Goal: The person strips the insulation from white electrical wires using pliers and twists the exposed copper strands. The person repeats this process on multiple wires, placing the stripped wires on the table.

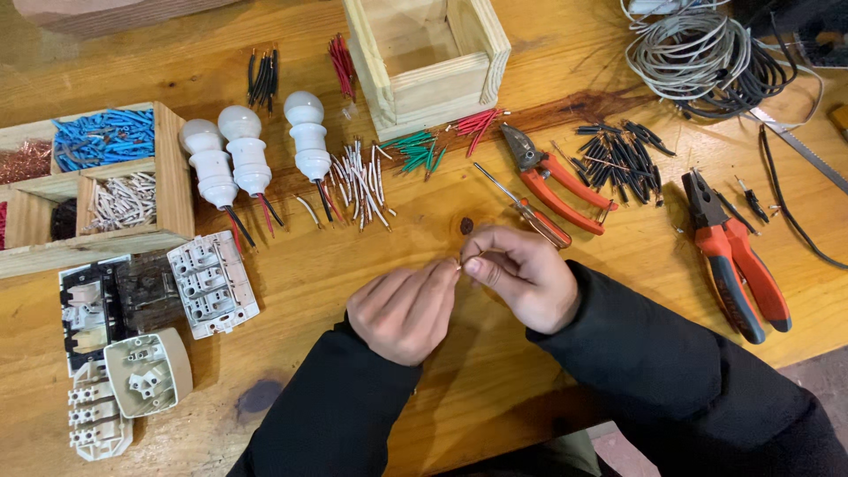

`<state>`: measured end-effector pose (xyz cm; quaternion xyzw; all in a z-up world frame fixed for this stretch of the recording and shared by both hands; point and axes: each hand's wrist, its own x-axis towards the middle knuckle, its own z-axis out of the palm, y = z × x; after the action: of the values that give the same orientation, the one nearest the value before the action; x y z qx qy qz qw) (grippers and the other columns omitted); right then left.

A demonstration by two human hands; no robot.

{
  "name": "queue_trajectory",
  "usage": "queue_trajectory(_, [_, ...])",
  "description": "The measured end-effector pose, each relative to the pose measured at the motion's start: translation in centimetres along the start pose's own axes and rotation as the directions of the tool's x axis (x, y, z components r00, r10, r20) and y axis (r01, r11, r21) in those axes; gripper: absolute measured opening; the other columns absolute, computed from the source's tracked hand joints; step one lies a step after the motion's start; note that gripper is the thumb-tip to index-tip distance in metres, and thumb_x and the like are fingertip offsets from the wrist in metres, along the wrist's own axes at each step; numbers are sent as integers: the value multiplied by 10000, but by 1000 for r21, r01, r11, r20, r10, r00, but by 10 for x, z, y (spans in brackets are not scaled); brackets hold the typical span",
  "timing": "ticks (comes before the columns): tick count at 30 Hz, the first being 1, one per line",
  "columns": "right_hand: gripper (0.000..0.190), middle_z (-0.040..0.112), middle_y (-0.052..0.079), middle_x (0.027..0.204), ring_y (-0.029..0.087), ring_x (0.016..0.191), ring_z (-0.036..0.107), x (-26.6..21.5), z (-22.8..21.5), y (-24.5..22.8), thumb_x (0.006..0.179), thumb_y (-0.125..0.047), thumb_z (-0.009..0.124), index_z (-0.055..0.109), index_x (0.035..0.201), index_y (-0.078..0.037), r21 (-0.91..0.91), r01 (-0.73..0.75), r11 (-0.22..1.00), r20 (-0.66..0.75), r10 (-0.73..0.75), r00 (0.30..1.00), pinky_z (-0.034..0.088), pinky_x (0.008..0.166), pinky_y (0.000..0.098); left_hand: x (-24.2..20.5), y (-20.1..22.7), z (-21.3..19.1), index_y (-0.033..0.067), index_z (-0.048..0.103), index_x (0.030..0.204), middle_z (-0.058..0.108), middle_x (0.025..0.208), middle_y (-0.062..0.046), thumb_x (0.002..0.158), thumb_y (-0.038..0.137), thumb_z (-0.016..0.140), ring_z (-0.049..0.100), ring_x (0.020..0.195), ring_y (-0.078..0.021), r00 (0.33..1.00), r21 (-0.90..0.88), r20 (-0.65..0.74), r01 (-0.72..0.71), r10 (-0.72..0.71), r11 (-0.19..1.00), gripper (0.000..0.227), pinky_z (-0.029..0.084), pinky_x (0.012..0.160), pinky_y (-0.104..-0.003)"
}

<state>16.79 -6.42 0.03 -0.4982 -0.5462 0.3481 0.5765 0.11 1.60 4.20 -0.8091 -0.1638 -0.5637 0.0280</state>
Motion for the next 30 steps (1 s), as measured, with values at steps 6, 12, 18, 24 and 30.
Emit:
queue_trajectory(6, [148,718,135,914,262,733,680,30,-8,-41,906,-142,781,751,978,-17,-315,418,852,42,-427,903,573,703,370,-8,-3,-7,103,784,858,646,533,-46,899,101,719,643,450,-232,853,-416,319,518,-414,747,77,520,416,-283])
queue_trajectory(12, [63,711,133,880,279,683,655,36,-3,-48,926,-80,742,787,900,-44,-386,633,671,123,-643,756,576,666,385,-12,-4,-8,36,752,817,640,482,-39,925,43,672,500,426,-62,654,-568,556,750,-513,339,134,411,401,-191])
queue_trajectory(18, [202,699,120,849,276,646,627,39,-5,-38,1003,-119,644,766,854,-59,-468,695,545,174,-715,678,563,620,379,-20,-6,-5,23,756,807,640,482,-55,939,61,676,500,472,-48,560,-563,663,810,-497,161,159,410,421,-182])
queue_trajectory(24, [288,649,139,853,343,688,626,34,-5,-33,1059,-192,532,731,895,-62,-566,644,514,213,-664,717,567,608,443,-21,-2,-5,56,781,815,696,528,-64,933,78,699,576,476,-60,620,-526,599,782,-507,335,145,442,430,-197])
queue_trajectory(30, [136,635,147,881,378,738,617,24,2,-32,1020,-104,603,655,918,-31,-386,376,842,76,-377,923,546,685,455,-15,1,-5,128,791,950,706,698,-6,953,150,653,698,582,-166,963,-134,212,197,-166,971,140,576,579,-226])
